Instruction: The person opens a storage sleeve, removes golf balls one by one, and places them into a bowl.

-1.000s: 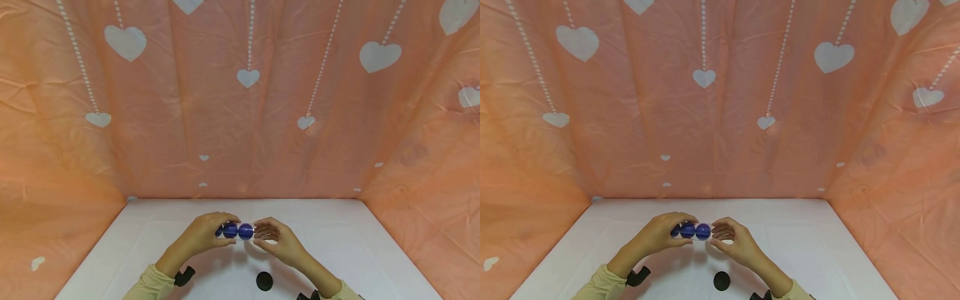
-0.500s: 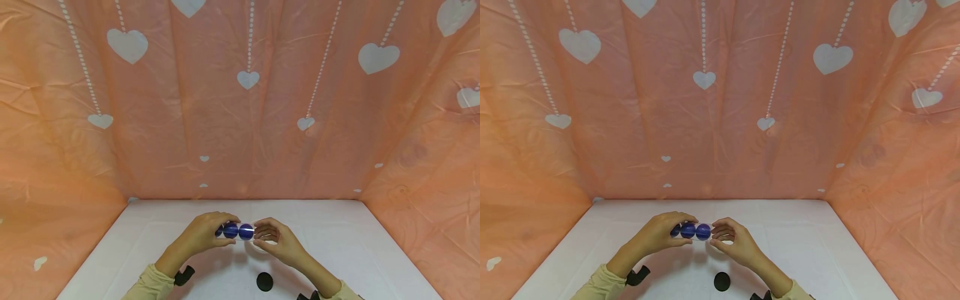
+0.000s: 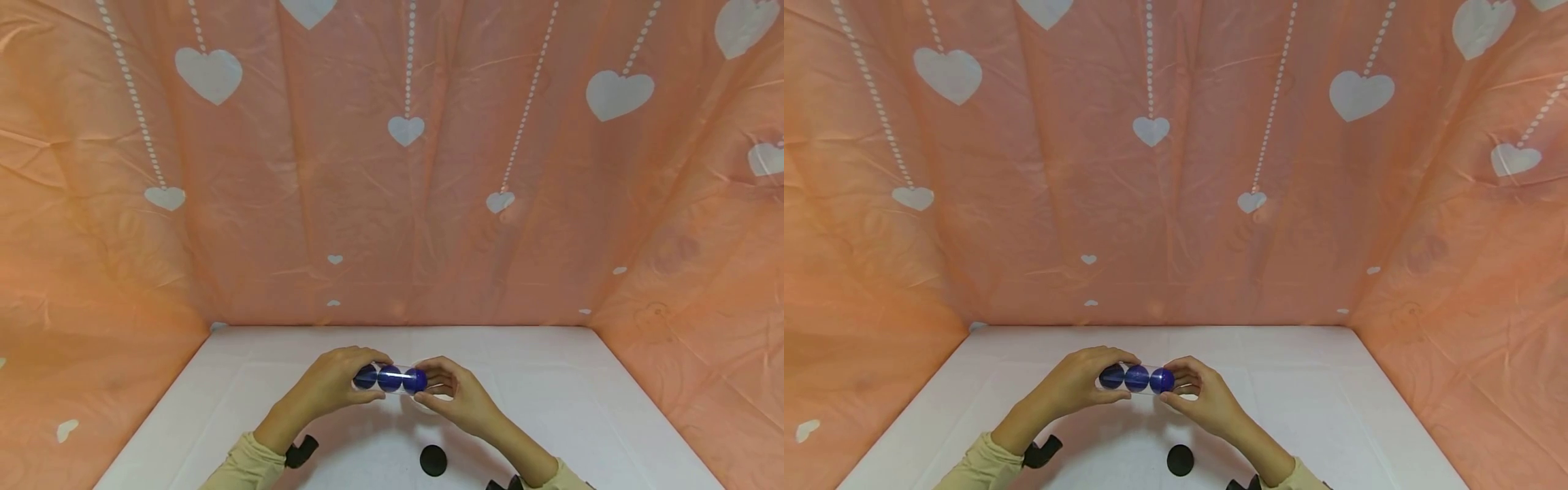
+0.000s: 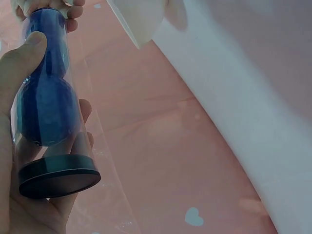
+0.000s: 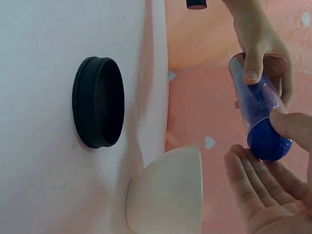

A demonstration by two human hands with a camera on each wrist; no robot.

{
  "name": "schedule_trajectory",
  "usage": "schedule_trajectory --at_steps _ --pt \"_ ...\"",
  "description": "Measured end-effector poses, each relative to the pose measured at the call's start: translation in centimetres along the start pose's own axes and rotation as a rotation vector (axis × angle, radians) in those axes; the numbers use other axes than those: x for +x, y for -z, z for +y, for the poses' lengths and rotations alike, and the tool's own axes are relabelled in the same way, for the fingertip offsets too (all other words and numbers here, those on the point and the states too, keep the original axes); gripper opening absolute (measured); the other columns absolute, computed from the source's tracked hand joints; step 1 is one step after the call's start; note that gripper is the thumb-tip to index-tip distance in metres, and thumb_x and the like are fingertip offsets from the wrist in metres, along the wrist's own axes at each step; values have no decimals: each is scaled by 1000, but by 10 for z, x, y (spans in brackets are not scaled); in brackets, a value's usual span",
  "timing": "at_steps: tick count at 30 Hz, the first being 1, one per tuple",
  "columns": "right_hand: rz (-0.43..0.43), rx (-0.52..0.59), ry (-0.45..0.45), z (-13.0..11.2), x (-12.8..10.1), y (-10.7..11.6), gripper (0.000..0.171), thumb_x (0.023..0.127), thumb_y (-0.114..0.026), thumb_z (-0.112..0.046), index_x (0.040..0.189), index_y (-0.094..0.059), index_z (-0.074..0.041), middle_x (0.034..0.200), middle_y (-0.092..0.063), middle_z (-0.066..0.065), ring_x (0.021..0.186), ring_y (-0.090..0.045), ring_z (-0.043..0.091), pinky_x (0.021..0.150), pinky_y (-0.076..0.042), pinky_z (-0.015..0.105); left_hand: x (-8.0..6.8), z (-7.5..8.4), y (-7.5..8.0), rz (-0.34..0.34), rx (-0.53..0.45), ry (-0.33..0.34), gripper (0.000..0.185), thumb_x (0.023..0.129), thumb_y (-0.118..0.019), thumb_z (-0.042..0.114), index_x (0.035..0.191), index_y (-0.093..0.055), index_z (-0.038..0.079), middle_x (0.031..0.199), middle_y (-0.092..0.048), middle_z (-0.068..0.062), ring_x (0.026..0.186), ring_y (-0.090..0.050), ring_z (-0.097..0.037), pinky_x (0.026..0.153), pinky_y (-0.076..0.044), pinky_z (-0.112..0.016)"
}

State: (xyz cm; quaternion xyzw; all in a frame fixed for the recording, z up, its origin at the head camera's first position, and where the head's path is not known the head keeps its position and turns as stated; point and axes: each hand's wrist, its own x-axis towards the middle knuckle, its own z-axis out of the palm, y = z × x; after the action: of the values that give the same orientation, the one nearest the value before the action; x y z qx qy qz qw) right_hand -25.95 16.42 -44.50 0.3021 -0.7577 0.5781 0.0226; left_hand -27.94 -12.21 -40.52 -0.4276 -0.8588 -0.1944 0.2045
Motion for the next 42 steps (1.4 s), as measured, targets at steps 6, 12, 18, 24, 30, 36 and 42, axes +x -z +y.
schedule_trajectory --at_steps 6,12,18,24,30,36,42 --pt "-3 -1 0 -1 -1 1 43 95 -84 -12 133 -66 -3 119 -73 14 105 -73 16 94 -60 28 0 -1 -2 14 -5 -10 51 82 -96 34 126 -75 19 113 -78 4 97 -71 -10 84 -61 -35" --pt "2 -8 19 0 -1 1 42 94 -85 -11 132 -67 -4 118 -74 13 104 -74 19 93 -61 29 -1 -2 -4 47 -8 -39 48 81 -97 32 121 -75 19 108 -78 5 93 -71 -9 80 -60 -33" --pt "18 -24 24 -2 -1 2 42 93 -85 -12 130 -68 -4 118 -75 12 103 -74 19 93 -61 30 -2 0 -2 22 -25 -1 49 81 -97 33 123 -75 20 111 -78 6 96 -71 -8 83 -61 -35" --pt "25 -37 15 -2 -1 2 40 93 -85 -11 129 -68 -5 118 -75 11 102 -74 18 92 -61 29 -1 -1 0 1 -25 25 50 82 -96 33 125 -74 20 114 -78 6 98 -72 -9 86 -61 -37" --pt "22 -39 10 -2 -1 2 40 93 -85 -11 129 -68 -5 118 -75 11 102 -74 18 92 -61 29 -2 -1 1 -17 -16 42 49 84 -95 34 125 -74 20 115 -78 7 99 -71 -9 87 -61 -38" --pt "33 -44 33 1 0 3 37 95 -84 -11 128 -68 -3 117 -75 13 101 -74 16 92 -61 28 -3 -2 1 -13 -29 48 48 82 -96 31 124 -74 20 114 -78 7 98 -71 -8 86 -61 -37" --pt "40 -55 46 2 1 7 36 96 -82 -10 127 -67 1 116 -75 16 101 -74 18 91 -61 28 -3 -3 0 -17 -36 52 48 82 -96 30 123 -75 19 113 -78 7 98 -71 -8 87 -62 -37"
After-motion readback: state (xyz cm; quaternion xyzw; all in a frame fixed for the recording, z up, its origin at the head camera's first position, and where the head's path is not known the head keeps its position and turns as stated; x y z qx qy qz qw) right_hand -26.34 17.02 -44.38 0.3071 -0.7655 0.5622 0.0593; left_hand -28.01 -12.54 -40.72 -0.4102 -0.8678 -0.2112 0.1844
